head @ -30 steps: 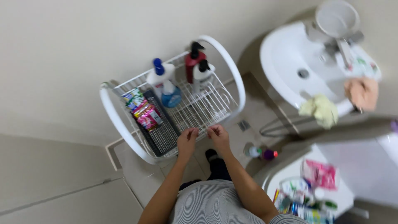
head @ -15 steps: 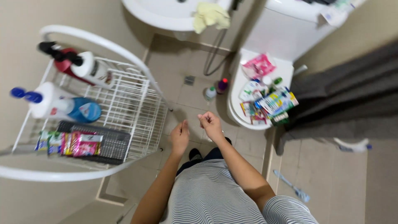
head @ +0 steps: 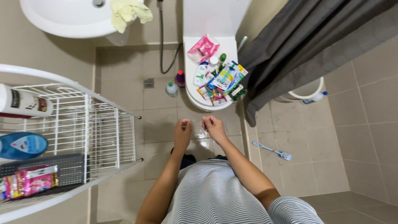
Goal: The person organizes various bathroom supplies from the floor and a toilet tank onto a white wire cart. They place bottles of shampoo, conditioner, and body wash on the top shelf, followed by smaller bottles, toothpaste boxes, and toothbrushes on the lower shelves.
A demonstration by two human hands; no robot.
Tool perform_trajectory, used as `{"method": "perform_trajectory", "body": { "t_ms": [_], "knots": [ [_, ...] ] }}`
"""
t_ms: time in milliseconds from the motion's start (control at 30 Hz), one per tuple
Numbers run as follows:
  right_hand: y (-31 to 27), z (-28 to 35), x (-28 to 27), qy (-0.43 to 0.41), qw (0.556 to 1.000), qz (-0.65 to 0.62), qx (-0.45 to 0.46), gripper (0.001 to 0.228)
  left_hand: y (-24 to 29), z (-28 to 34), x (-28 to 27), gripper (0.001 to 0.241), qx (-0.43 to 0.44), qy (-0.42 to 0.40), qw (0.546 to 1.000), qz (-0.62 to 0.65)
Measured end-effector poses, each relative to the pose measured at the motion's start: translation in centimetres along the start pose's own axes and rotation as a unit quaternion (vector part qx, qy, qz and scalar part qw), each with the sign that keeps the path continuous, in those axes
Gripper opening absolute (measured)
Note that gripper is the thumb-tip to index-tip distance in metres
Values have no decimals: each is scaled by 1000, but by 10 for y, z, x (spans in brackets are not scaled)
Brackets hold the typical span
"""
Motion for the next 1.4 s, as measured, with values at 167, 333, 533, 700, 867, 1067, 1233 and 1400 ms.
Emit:
{"method": "perform_trajectory", "body": {
  "t_ms": [167,333,533,700,867,1067,1233,1400],
  "knots": [
    [17,23,-73,1,997,72,23,14,-15,30,62,15,18,1,1000,-11],
    [21,33,-135,13,994,112,15,10,-48,52,106,26,-57,-18,998,7],
    [14,21,-176,7,992,121,-18,16,-29,67,135,24,-75,10,989,127],
    [10,-18,-185,17,987,157,-21,17,-61,41,136,32,-138,52,983,106],
    [7,-74,-174,18,988,153,-21,16,-102,-27,133,31,-105,72,988,90],
    [-21,-167,-137,52,966,241,-75,18,-125,-145,133,37,-67,93,992,-55],
    [-25,-252,-108,39,959,247,-134,21,-124,-221,146,45,-38,78,986,-145],
    [-40,-317,-100,112,857,478,-155,35,-137,-275,150,58,-46,24,962,-268]
  ]
}}
Point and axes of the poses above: each hand's wrist, its own z-axis away from the middle knuckle, its own x-axis out of the palm, y = z × x, the point moved 4 cm from there along -z, towards the middle knuckle, and after that the axes turned 2 degrees about y, right-handed, at the moved point
